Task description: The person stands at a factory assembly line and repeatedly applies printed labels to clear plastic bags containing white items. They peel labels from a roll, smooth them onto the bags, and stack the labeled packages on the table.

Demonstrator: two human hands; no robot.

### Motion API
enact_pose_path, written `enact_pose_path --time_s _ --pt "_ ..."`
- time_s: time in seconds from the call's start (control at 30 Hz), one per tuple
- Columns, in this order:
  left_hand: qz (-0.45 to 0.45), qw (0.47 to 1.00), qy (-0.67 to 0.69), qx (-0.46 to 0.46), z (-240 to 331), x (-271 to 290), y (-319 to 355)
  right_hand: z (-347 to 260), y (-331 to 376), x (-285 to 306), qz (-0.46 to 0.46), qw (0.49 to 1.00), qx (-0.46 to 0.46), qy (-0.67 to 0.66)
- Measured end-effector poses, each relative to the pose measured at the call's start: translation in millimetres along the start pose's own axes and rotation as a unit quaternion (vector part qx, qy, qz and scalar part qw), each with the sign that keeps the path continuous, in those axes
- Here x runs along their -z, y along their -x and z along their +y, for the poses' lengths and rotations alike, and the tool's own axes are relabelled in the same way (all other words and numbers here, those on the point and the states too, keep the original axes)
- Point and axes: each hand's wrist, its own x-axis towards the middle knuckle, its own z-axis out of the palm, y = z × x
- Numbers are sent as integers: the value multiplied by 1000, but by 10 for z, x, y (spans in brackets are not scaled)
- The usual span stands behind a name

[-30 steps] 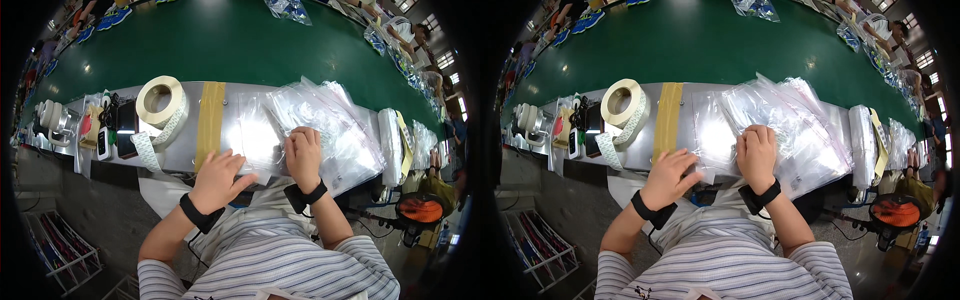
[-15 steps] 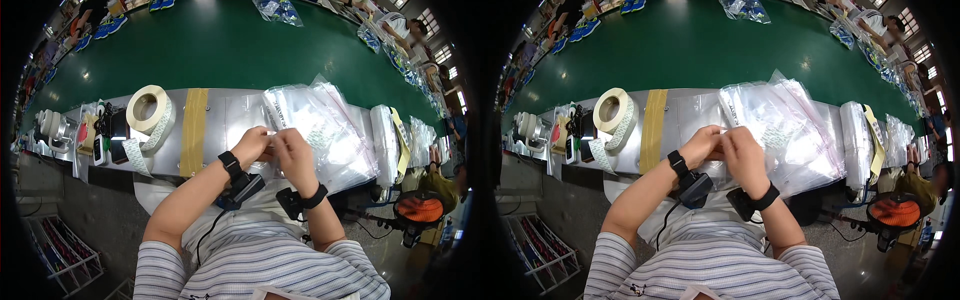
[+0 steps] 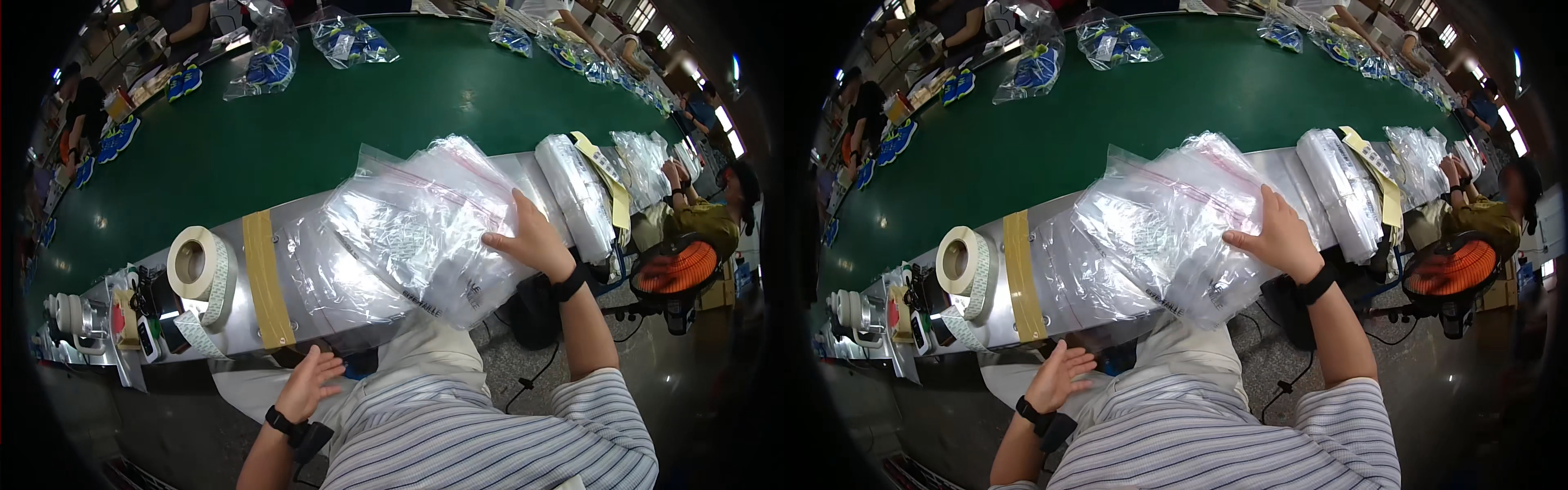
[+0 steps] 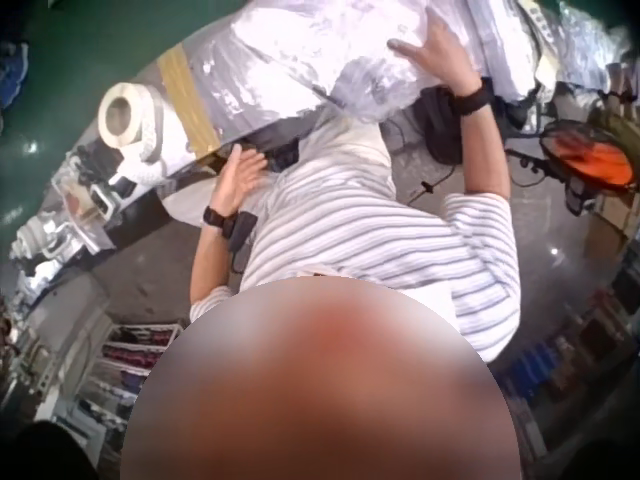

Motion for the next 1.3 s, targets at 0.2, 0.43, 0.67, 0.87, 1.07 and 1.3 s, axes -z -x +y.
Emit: enact_pose_path --time_s 0.2,0.43,0.67,0.87,1.07,1.3 --pt "-195 980 34 -30 -25 -185 -464 124 -247 -104 -118 991 -66 6" --pt "-54 982 -111 -140 461 -510 -388 -75 -352 121 -89 989 -18 -120" --pt "-65 945 83 -308 16 -700 -344 -1633 265 47 185 945 266 30" --pt "-161 891 358 -228 54 -454 -104 -2535 527 -806 8 960 278 -17" --pt "-143 943 198 -225 389 -142 -232 -1908 490 -530 -74 831 400 -379" --pt "-98 940 193 -263 399 29 -84 441 -57 -73 82 981 -168 52"
